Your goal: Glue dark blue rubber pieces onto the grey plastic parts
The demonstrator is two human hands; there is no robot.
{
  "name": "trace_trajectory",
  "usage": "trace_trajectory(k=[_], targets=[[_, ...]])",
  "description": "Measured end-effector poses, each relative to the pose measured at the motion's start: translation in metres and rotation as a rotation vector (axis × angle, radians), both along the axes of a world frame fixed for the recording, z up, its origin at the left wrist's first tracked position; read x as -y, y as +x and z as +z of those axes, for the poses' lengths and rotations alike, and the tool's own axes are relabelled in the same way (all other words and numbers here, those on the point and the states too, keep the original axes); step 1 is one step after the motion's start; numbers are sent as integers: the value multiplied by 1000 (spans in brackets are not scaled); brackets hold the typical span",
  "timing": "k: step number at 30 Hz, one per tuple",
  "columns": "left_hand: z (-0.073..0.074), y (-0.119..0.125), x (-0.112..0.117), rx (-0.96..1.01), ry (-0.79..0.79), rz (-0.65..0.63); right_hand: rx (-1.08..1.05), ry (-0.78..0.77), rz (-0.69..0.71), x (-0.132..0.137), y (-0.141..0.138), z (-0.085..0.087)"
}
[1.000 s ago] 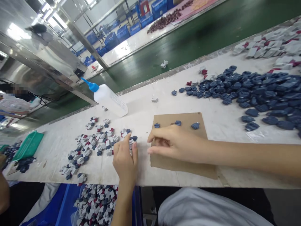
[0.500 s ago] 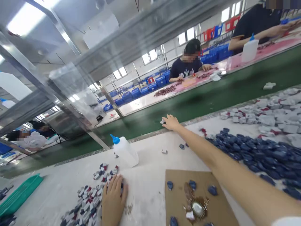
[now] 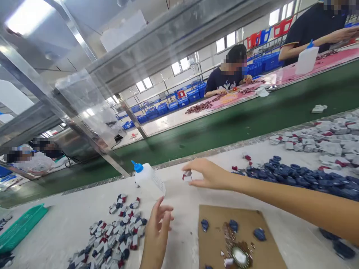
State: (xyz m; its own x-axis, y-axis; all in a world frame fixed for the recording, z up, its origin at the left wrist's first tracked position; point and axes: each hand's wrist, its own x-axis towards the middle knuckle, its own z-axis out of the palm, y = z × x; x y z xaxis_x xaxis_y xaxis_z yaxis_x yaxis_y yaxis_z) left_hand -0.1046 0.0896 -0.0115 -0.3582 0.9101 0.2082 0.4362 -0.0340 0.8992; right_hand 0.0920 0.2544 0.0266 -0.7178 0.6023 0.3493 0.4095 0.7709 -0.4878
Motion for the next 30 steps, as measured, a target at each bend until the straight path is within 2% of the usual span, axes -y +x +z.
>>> trace_trajectory(k=[1, 3, 5, 7, 10, 12, 15, 18, 25, 28, 30], targets=[[8, 14, -7, 190, -137, -132, -21, 32, 104, 22, 7, 2], [18, 37, -19, 400, -254, -293, -18, 76, 233, 56, 19, 2], [21, 48, -23, 498, -289, -352, 44, 87, 283, 69, 30, -4], [18, 46, -17, 570, -311, -303, 154, 72, 147, 60, 42, -14], [11, 29, -1, 721, -322, -115, 317, 41, -231, 23, 59, -26], [7, 17, 7, 819, -284, 24, 402, 21, -333, 0, 63, -31], [2, 6, 9, 882, -224, 150, 516, -8, -311, -16, 59, -32], [-2, 1, 5, 888, -214, 184, 627, -33, -309, -14, 53, -30], [-10, 2, 2, 887, -208, 135, 746, -59, -466, -21, 61, -31], [-12, 2, 4, 862, -196, 106, 696, -97, -451, -24, 67, -27], [-13, 2, 5, 852, -195, 93, 654, -150, -409, -15, 72, -21]])
